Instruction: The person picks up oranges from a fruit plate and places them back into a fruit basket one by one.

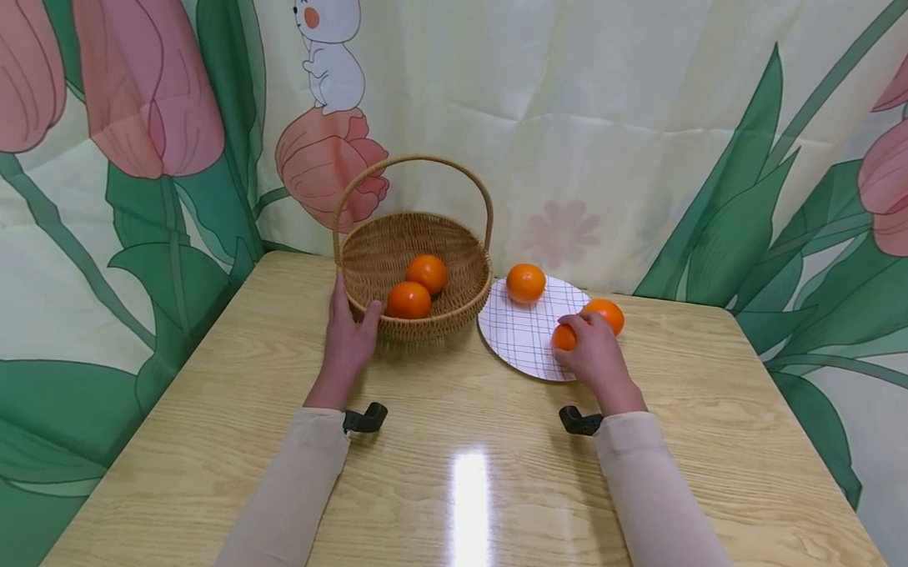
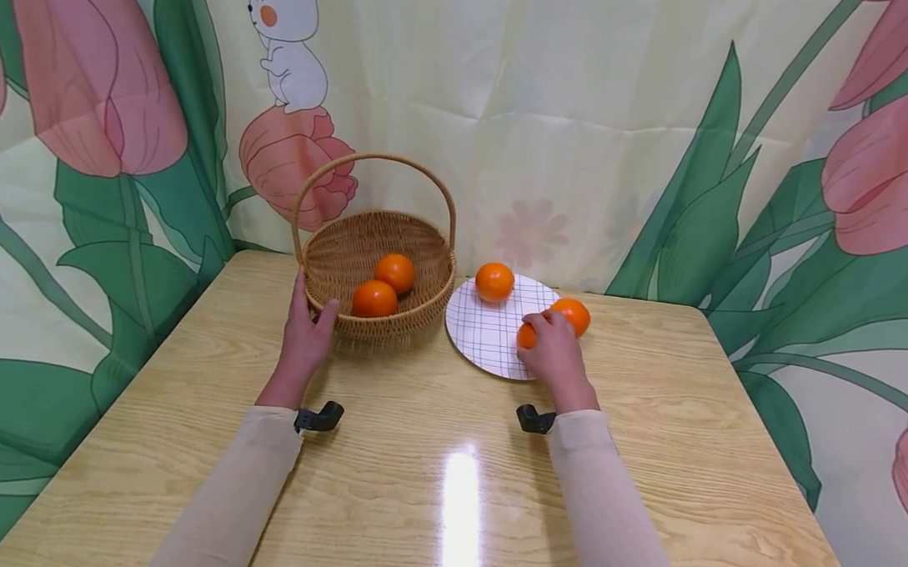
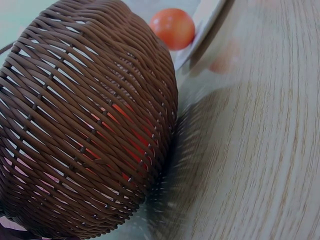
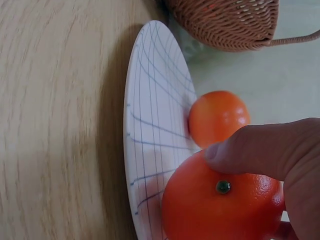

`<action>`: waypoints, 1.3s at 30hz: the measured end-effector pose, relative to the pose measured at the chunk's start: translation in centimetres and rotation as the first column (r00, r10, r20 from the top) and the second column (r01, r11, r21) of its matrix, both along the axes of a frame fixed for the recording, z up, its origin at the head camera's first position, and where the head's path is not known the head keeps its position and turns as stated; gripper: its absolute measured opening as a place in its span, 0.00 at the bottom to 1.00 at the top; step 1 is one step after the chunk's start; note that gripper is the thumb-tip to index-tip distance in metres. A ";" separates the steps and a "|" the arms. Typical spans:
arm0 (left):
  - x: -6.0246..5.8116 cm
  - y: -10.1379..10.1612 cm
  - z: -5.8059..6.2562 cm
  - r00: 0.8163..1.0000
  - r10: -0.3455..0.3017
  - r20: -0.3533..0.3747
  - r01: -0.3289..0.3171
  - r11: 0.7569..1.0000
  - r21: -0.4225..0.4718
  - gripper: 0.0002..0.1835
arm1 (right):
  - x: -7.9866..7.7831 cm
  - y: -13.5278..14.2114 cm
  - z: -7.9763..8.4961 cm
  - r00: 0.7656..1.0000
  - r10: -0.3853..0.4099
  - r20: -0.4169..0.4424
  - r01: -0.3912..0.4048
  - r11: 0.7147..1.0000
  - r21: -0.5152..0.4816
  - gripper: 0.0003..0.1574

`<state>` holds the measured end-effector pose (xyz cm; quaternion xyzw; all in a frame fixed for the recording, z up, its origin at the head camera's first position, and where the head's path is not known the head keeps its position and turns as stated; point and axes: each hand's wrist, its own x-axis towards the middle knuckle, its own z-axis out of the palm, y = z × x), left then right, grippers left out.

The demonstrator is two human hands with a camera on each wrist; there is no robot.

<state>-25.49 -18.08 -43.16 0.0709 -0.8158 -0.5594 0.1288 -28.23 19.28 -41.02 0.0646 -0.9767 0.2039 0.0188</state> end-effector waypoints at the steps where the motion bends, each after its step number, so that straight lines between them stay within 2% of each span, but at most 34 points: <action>1: 0.0 0.0 0.0 1.000 0.003 0.001 -0.003 1.000 0.001 0.45 | 0.0 -0.1 0.0 1.000 0.003 -0.003 -0.003 1.000 -0.001 0.31; 13: -0.2 0.1 0.0 1.000 0.018 0.001 -0.018 1.000 0.006 0.45 | -0.4 -1.9 0.8 0.995 0.052 -0.087 -0.055 0.998 -0.032 0.29; 22: -0.2 0.1 0.0 1.000 0.022 -0.001 -0.022 1.000 0.001 0.45 | -0.4 -3.4 1.8 0.980 0.101 -0.170 -0.116 0.990 -0.085 0.30; 39: -0.1 0.1 0.2 1.000 0.025 0.008 -0.025 1.000 -0.008 0.44 | -0.9 -6.2 3.9 0.959 0.127 -0.252 -0.171 0.972 -0.163 0.31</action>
